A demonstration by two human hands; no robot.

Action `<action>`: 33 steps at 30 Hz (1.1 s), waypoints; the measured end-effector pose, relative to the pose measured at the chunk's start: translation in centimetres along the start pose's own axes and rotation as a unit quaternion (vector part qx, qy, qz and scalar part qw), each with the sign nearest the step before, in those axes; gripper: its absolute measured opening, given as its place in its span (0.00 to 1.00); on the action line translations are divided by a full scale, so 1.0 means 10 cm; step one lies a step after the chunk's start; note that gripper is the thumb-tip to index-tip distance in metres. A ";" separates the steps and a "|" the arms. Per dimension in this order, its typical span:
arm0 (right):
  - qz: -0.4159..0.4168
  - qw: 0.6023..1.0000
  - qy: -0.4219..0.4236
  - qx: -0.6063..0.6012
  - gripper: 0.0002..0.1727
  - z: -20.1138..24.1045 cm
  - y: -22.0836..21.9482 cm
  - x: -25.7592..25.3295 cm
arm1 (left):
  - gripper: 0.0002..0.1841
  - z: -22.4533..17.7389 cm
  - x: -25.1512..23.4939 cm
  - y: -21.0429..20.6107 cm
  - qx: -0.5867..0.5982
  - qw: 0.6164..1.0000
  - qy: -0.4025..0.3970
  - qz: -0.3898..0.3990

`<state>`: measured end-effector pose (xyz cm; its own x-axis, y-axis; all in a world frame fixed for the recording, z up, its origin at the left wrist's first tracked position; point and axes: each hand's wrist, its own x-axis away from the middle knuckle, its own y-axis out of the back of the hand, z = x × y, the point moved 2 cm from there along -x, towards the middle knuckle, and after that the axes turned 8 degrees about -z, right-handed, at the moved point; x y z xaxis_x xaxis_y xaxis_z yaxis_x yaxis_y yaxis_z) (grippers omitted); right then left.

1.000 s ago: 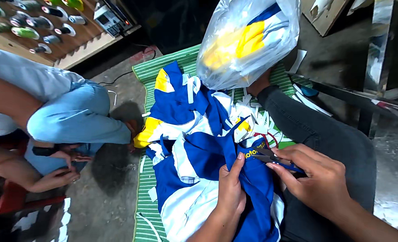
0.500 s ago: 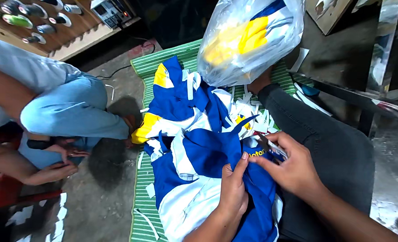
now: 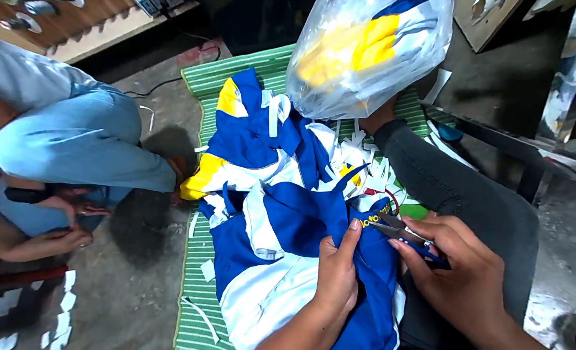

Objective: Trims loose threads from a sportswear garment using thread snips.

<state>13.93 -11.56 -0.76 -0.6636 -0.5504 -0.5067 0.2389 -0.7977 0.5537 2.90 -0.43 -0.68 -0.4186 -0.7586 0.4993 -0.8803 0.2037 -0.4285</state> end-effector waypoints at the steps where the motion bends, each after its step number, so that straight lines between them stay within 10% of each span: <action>1: 0.000 1.000 -0.001 0.003 0.18 0.00 0.00 0.01 | 0.13 0.00 0.00 0.01 -0.004 1.000 -0.004 0.001; 33: -0.024 0.998 0.027 0.042 0.15 -0.01 -0.05 0.03 | 0.12 0.02 0.01 0.01 -0.022 0.999 -0.046 -0.010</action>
<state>13.65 -11.36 -1.23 -0.6323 -0.5270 -0.5679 0.1457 -0.8008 0.5809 2.81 -0.62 -0.82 -0.3808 -0.8161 0.4348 -0.8980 0.2143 -0.3844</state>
